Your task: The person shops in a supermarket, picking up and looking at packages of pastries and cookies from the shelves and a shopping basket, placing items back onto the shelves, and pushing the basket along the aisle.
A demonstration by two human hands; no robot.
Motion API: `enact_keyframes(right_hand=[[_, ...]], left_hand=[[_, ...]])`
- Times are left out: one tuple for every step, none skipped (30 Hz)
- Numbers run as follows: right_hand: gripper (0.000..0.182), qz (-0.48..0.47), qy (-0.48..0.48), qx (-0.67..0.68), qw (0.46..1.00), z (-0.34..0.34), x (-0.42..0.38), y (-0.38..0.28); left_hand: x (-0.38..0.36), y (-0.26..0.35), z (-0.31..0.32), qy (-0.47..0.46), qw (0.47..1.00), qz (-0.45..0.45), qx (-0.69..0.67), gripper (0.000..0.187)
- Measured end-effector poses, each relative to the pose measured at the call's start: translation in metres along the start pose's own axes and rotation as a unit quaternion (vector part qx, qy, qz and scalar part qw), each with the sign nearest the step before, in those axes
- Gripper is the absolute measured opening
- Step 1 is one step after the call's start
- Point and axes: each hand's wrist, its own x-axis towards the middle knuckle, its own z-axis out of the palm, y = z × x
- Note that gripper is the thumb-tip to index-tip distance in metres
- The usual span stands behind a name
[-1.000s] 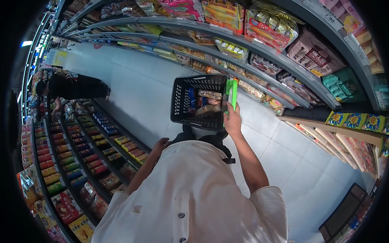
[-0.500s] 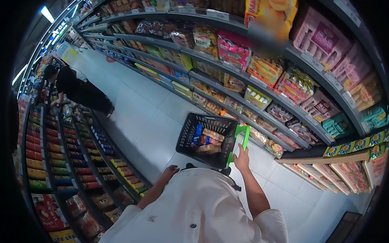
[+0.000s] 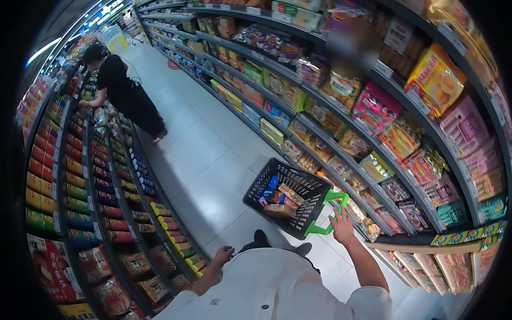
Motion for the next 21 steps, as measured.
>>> enact_keyframes(right_hand=[[0.052, -0.019, 0.001, -0.045, 0.999, 0.012, 0.015, 0.001], [0.036, -0.042, 0.013, -0.094, 0.995, 0.014, 0.028, -0.006], [0.036, -0.045, 0.013, -0.095, 0.994, 0.015, 0.039, -0.009], [0.030, -0.035, -0.061, -0.123, 0.990, 0.016, 0.049, -0.011], [0.026, -0.022, -0.135, -0.148, 0.980, 0.018, 0.054, -0.016], [0.021, -0.027, -0.101, -0.144, 0.984, 0.018, 0.054, -0.018], [0.021, -0.013, -0.098, -0.142, 0.985, 0.021, 0.054, -0.026], [0.021, -0.017, -0.107, -0.135, 0.985, 0.020, 0.057, -0.034], [0.021, -0.016, -0.116, -0.128, 0.985, 0.016, 0.056, -0.037], [0.019, -0.036, -0.079, -0.132, 0.988, 0.034, 0.060, -0.036], [0.020, -0.038, -0.070, -0.137, 0.987, 0.043, 0.063, -0.038], [0.020, -0.034, -0.071, -0.117, 0.990, 0.040, 0.065, -0.044], [0.019, -0.032, -0.061, -0.121, 0.990, 0.035, 0.068, -0.051], [0.020, -0.031, -0.062, -0.123, 0.990, 0.031, 0.073, -0.056], [0.020, -0.035, -0.063, -0.125, 0.989, 0.027, 0.078, -0.062], [0.020, -0.028, -0.068, -0.121, 0.990, 0.024, 0.084, -0.068], [0.020, -0.023, -0.073, -0.116, 0.990, 0.019, 0.091, -0.073], [0.021, -0.023, -0.070, -0.110, 0.991, 0.019, 0.096, -0.078], [0.021, -0.025, -0.066, -0.103, 0.992, 0.018, 0.102, -0.083], [0.021, -0.027, -0.062, -0.101, 0.993, 0.017, 0.108, -0.089], [0.022, -0.028, -0.058, -0.097, 0.993, 0.016, 0.113, -0.095]], left_hand=[[-0.003, -0.007, -0.005, 0.003, 1.000, -0.008, -0.014, 0.057], [-0.006, -0.012, -0.011, 0.001, 1.000, -0.015, -0.020, 0.057], [-0.009, -0.016, -0.015, 0.003, 1.000, -0.016, -0.023, 0.057], [-0.013, -0.021, -0.020, 0.008, 0.999, -0.026, -0.034, 0.057], [-0.015, -0.027, -0.026, 0.011, 0.998, -0.034, -0.043, 0.056], [-0.012, -0.037, -0.032, 0.006, 0.999, -0.018, -0.039, 0.056], [-0.011, -0.047, -0.037, 0.011, 0.999, -0.014, -0.033, 0.054], [-0.006, -0.053, -0.040, 0.011, 1.000, -0.003, -0.025, 0.053], [0.005, -0.069, -0.043, -0.001, 0.997, 0.001, -0.076, 0.049], [0.011, -0.075, -0.046, 0.001, 0.995, -0.018, -0.096, 0.047], [0.013, -0.076, -0.050, -0.006, 0.993, -0.014, -0.115, 0.047], [0.015, -0.072, -0.053, -0.007, 0.992, -0.030, -0.123, 0.048], [0.015, -0.066, -0.057, -0.005, 0.992, -0.036, -0.121, 0.048], [0.014, -0.060, -0.059, 0.000, 0.991, -0.045, -0.123, 0.047], [0.013, -0.056, -0.059, -0.006, 0.992, -0.035, -0.118, 0.047], [0.013, -0.052, -0.060, -0.003, 0.993, -0.039, -0.110, 0.047], [0.014, -0.046, -0.061, 0.002, 0.994, -0.044, -0.103, 0.048], [0.016, -0.041, -0.061, 0.000, 0.994, -0.036, -0.101, 0.048], [0.018, -0.036, -0.061, 0.003, 0.994, -0.040, -0.104, 0.048], [0.020, -0.032, -0.060, 0.006, 0.993, -0.044, -0.107, 0.048], [0.024, -0.031, -0.058, 0.005, 0.994, -0.038, -0.104, 0.048]])
